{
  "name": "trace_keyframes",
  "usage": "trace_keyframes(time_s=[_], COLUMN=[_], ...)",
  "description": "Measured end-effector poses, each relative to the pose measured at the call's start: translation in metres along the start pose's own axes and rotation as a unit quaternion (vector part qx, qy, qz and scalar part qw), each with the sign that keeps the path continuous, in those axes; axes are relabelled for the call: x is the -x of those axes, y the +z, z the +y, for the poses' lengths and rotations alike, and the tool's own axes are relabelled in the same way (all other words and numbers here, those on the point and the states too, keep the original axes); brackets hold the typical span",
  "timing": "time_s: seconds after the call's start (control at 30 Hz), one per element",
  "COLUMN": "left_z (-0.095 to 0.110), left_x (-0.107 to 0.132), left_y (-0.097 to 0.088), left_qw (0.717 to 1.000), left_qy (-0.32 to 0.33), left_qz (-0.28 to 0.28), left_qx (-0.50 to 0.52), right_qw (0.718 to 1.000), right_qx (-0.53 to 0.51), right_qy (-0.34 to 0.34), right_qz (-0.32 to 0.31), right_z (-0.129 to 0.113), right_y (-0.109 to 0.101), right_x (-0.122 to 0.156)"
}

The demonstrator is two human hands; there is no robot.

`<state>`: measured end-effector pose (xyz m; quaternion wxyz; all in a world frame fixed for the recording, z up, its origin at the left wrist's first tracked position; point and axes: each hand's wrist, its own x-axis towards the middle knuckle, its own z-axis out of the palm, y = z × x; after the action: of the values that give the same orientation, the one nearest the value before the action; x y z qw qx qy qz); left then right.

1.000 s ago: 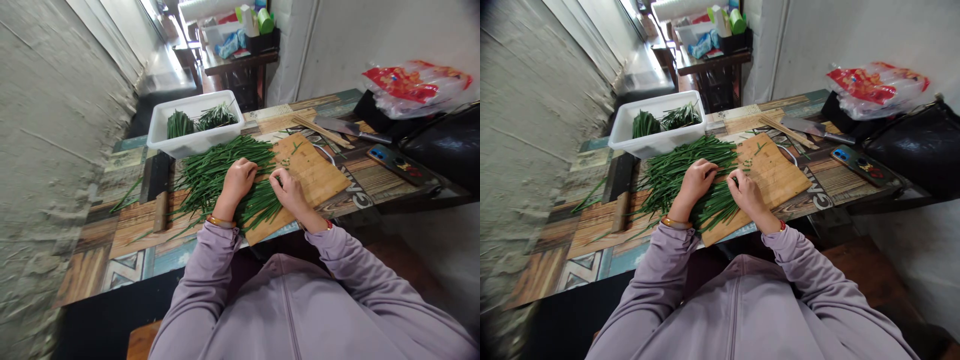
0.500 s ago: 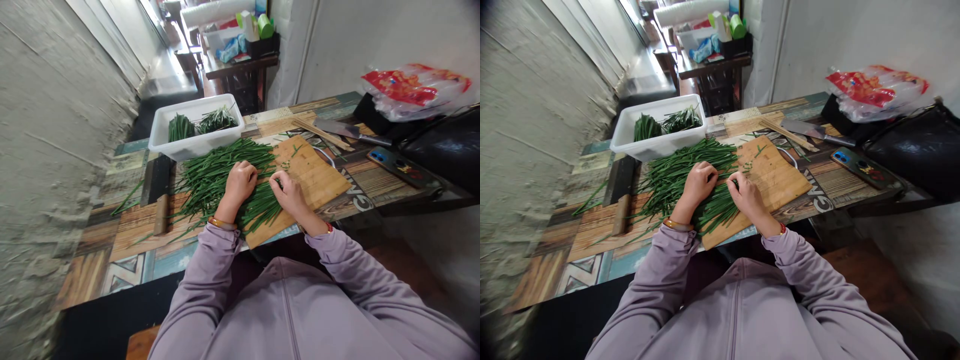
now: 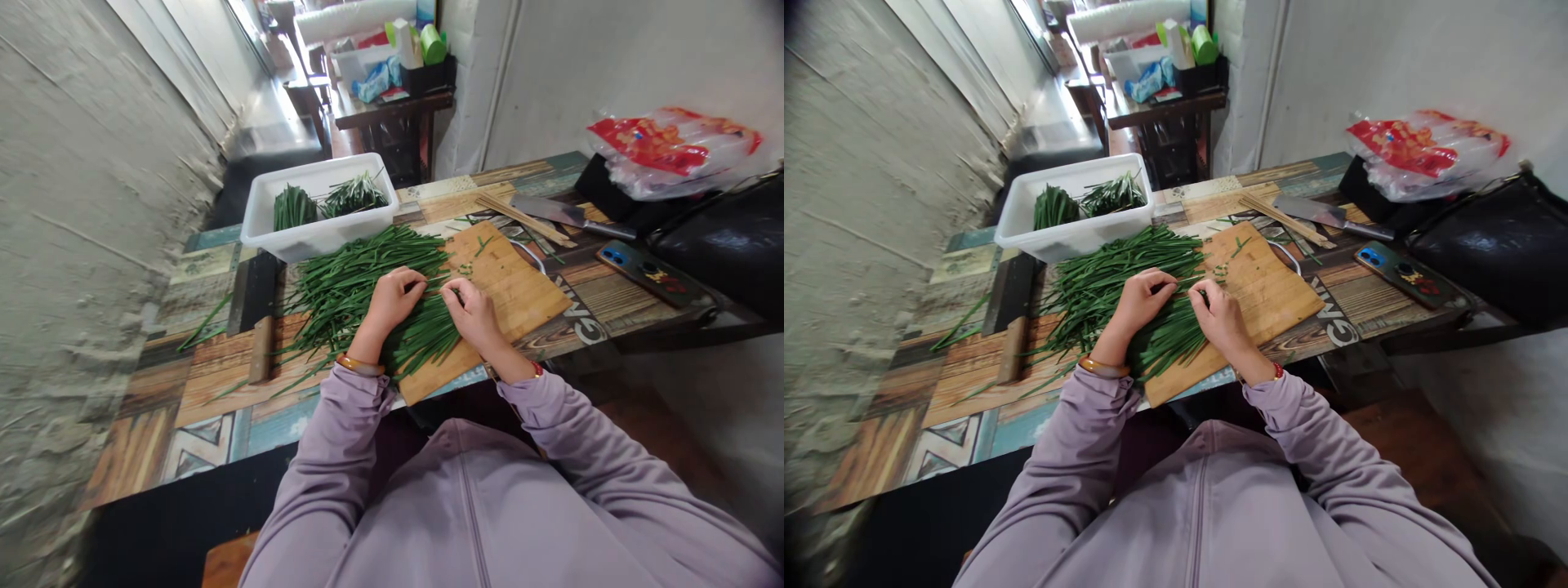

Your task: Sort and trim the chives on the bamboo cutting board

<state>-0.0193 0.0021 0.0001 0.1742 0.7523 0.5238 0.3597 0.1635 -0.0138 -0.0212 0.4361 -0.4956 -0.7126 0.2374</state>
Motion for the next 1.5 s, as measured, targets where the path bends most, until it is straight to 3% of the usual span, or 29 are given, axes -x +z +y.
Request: trace_keyframes(time_s=[0.87, 1.5], left_z=[0.0045, 0.0061], left_x=[0.0012, 0.0016], left_y=[0.0005, -0.0007], left_qw=[0.995, 0.996], left_qy=[-0.025, 0.022], left_qz=[-0.025, -0.024], left_qx=[0.088, 0.082], right_qw=[1.0, 0.999], right_qx=[-0.018, -0.022], right_qy=[0.014, 0.04], right_qz=[0.018, 0.026], right_z=[0.003, 0.0007], right_y=[0.0012, 0.0014], right_x=[-0.0003, -0.001])
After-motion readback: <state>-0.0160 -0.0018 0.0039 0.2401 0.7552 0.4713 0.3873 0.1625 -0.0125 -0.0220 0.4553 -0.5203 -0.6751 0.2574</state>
